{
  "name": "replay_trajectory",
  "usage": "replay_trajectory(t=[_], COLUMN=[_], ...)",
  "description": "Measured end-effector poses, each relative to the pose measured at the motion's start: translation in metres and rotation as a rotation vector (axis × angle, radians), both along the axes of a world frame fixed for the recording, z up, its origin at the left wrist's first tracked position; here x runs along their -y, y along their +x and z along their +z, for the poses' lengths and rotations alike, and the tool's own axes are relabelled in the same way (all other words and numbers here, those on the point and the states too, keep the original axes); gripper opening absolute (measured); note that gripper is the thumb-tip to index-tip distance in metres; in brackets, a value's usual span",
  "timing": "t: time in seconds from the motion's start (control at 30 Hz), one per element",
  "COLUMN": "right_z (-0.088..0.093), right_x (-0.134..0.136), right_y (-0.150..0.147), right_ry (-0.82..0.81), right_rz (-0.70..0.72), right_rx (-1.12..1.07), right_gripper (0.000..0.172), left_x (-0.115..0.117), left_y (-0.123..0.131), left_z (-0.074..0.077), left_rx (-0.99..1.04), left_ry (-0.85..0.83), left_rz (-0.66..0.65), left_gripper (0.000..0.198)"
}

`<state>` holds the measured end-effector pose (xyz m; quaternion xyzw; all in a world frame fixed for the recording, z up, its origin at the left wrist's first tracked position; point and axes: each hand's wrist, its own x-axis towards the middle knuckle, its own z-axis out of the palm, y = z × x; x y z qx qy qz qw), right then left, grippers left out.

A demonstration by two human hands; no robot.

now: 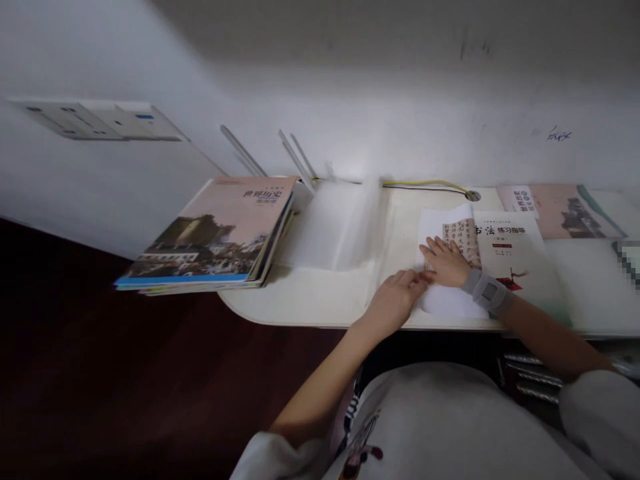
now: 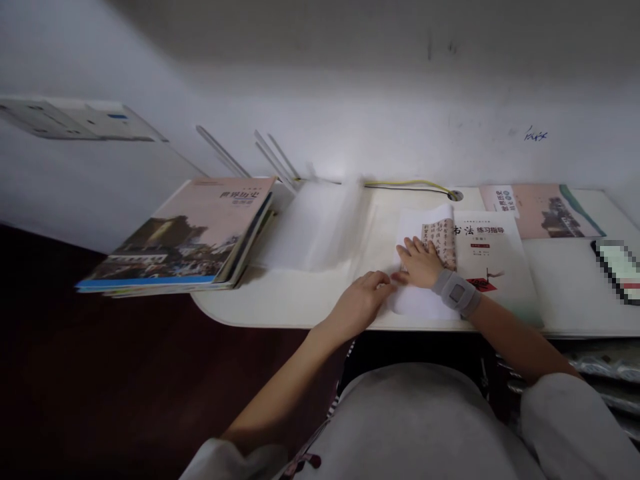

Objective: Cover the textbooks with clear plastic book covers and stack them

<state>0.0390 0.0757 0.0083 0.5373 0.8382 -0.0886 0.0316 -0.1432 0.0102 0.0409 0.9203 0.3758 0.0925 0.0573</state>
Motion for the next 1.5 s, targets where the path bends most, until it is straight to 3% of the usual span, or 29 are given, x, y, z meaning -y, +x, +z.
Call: replay_trajectory(t=[0.13,0.27,0.37,0.57,0.73,1.1,1.2,1.3,1.4,1.5], right_z=[0.009,0.019,0.015,-0.002,-0.004,-0.001,0.001,0.002,0.0,-0.006], right_x=[0.011,0.042,0.06,0.06,0.057,0.056,0.055,0.054,0.053,0.053], right_y=[-0.004,-0.003,0.002,0.001,-0.007,-0.022,-0.023,-0.017,-0.008,-0.006], right_ry=[0.069,0.102,0.068,0.107,0.122,0.095,0.109,0.11,0.098,0.107], right_rz=[0.027,0.229,0.303,0.205,0.15,0.064,0.056,0.12,0.234,0.263], right_rx=[-0.014,-0.108,-0.163,-0.117,-0.088,-0.072,-0.072,-0.082,-0.103,-0.129], right_gripper=[0.064,0.043,0.049,0.058,0.062,0.073,0.071,0.064,0.061,0.061], left_x=[0.008,0.012,0.013,0.012,0.014,0.015,0.018,0.019,0.016,0.013], left_y=[-0.006,-0.013,-0.014,-0.019,-0.025,-0.017,-0.015,-0.012,-0.01,-0.008], left_z=[-0.006,-0.013,-0.016,-0.015,-0.015,-0.007,-0.016,-0.034,-0.049,-0.056], left_rx=[0.024,0.015,0.031,0.024,0.078,0.079,0.264,0.429,0.416,0.361], left_ry=[0.029,0.005,-0.04,-0.124,-0.223,-0.093,-0.078,-0.059,-0.11,-0.141], left_rz=[-0.049,0.006,-0.019,-0.017,-0.007,-0.058,-0.012,0.162,0.27,0.271], left_gripper=[0.018,0.02,0.025,0.023,0.026,0.022,0.025,0.038,0.049,0.053])
